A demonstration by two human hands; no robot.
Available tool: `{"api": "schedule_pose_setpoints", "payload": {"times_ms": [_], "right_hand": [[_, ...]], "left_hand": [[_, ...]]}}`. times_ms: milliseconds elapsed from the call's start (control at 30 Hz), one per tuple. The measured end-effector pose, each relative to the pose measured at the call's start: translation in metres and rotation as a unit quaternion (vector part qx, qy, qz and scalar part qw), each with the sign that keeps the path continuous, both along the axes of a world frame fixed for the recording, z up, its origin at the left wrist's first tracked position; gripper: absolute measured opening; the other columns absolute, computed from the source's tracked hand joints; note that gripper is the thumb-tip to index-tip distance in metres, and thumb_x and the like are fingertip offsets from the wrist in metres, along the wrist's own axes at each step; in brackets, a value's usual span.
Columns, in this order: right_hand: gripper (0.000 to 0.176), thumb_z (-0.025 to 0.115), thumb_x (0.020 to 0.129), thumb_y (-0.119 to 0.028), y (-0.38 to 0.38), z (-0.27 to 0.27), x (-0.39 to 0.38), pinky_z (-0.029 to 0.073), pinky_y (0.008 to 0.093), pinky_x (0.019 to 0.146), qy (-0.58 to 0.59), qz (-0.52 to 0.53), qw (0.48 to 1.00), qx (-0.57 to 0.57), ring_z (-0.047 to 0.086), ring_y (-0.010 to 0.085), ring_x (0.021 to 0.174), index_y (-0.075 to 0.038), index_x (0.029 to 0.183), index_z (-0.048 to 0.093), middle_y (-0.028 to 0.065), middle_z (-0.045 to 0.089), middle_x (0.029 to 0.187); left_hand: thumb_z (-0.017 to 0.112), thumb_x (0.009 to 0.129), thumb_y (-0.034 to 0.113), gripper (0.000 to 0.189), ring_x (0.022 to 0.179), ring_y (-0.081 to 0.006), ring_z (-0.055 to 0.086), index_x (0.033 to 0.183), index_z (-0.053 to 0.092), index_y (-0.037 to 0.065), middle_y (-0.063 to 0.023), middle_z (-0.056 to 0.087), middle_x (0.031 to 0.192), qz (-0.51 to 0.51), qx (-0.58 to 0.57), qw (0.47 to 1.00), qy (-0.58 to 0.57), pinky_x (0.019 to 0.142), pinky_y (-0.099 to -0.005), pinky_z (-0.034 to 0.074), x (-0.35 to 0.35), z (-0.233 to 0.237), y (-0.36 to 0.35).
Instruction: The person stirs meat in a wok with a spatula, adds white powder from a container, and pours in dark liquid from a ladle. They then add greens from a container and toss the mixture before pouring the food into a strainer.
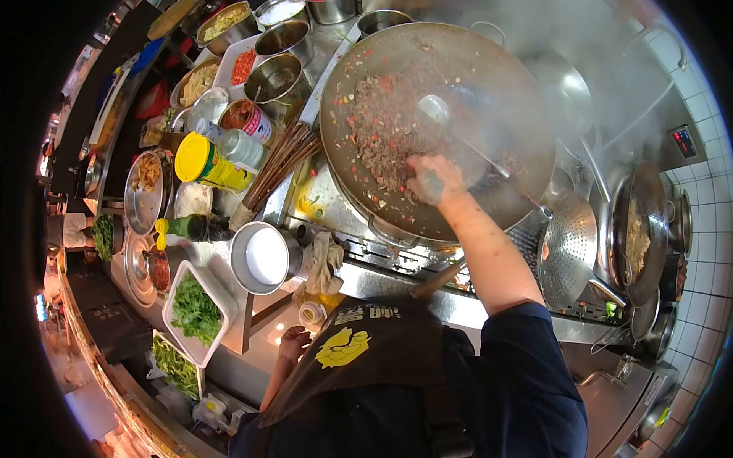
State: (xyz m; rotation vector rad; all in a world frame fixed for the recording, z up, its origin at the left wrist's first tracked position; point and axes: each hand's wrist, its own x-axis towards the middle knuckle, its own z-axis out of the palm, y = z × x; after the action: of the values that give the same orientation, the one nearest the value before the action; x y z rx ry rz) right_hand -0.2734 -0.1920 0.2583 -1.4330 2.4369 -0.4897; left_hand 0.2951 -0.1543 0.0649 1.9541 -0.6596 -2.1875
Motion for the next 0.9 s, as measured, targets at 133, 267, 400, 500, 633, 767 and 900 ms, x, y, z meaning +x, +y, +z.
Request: {"api": "schedule_pose_setpoints", "payload": {"times_ms": [133,267,400,500,633,767,900], "right_hand": [[0.026,0.060,0.080,-0.018,-0.007,0.001,0.002,0.051,0.0450,0.084,0.042,-0.001,0.994,0.102,0.065,0.0378,0.091,-0.014,0.104,0.070,0.0187,0.069,0.094],[0.027,0.053,0.082,-0.017,-0.003,0.021,0.004,0.051,0.0449,0.084,-0.019,-0.017,1.000,0.002,0.065,0.0372,0.093,-0.017,0.104,0.070,0.0157,0.069,0.096],[0.026,0.055,0.080,-0.015,-0.017,0.023,0.025,0.052,0.0438,0.082,0.018,0.094,0.994,-0.054,0.064,0.0357,0.095,-0.017,0.101,0.071,0.0151,0.068,0.097],[0.025,0.060,0.076,-0.014,-0.037,0.012,0.029,0.052,0.0434,0.082,0.034,0.131,0.989,0.053,0.064,0.0349,0.095,-0.016,0.099,0.071,0.0147,0.068,0.097],[0.021,0.062,0.074,-0.015,-0.037,0.017,0.023,0.051,0.0434,0.081,0.001,0.108,0.993,0.055,0.064,0.0351,0.090,-0.013,0.092,0.071,0.0147,0.069,0.091],[0.018,0.063,0.073,-0.013,0.002,0.064,0.027,0.052,0.0376,0.072,-0.127,-0.006,0.989,-0.080,0.067,0.0264,0.076,-0.008,0.088,0.071,0.0119,0.070,0.080],[0.016,0.066,0.076,-0.006,0.045,0.084,0.054,0.047,0.0244,0.059,-0.327,-0.080,0.923,-0.186,0.058,0.0073,0.064,-0.003,0.091,0.071,0.0018,0.067,0.074]], "left_hand": [[0.065,0.082,0.005,0.032,0.081,-0.0182,0.062,0.113,0.055,0.005,-0.0096,0.064,0.095,-0.090,-0.064,0.991,-0.076,0.063,-0.0327,0.051,-0.022,0.033,-0.001],[0.064,0.083,0.002,0.029,0.079,-0.0178,0.061,0.110,0.053,0.006,-0.0078,0.062,0.094,-0.097,-0.061,0.991,-0.071,0.067,-0.0337,0.054,-0.020,0.036,0.003],[0.065,0.083,0.002,0.030,0.078,-0.0176,0.061,0.110,0.053,0.006,-0.0073,0.062,0.093,-0.098,-0.053,0.991,-0.068,0.068,-0.0340,0.054,-0.006,0.020,0.009],[0.066,0.082,0.004,0.032,0.076,-0.0173,0.061,0.111,0.054,0.005,-0.0065,0.063,0.090,-0.106,-0.072,0.988,-0.084,0.069,-0.0330,0.053,-0.013,0.030,0.012],[0.069,0.082,0.009,0.030,0.078,-0.0168,0.062,0.109,0.058,0.004,-0.0065,0.065,0.089,-0.309,-0.224,0.914,-0.136,0.071,-0.0312,0.051,-0.005,0.034,0.013],[0.070,0.083,0.018,0.031,0.091,-0.0170,0.064,0.108,0.063,0.001,-0.0101,0.069,0.098,-0.362,-0.250,0.893,-0.092,0.081,-0.0298,0.050,-0.046,0.122,-0.012],[0.065,0.088,0.008,0.028,0.090,-0.0141,0.064,0.115,0.060,0.002,-0.0079,0.068,0.101,-0.239,-0.253,0.926,0.144,0.078,-0.0279,0.052,-0.152,0.218,-0.052]]}}
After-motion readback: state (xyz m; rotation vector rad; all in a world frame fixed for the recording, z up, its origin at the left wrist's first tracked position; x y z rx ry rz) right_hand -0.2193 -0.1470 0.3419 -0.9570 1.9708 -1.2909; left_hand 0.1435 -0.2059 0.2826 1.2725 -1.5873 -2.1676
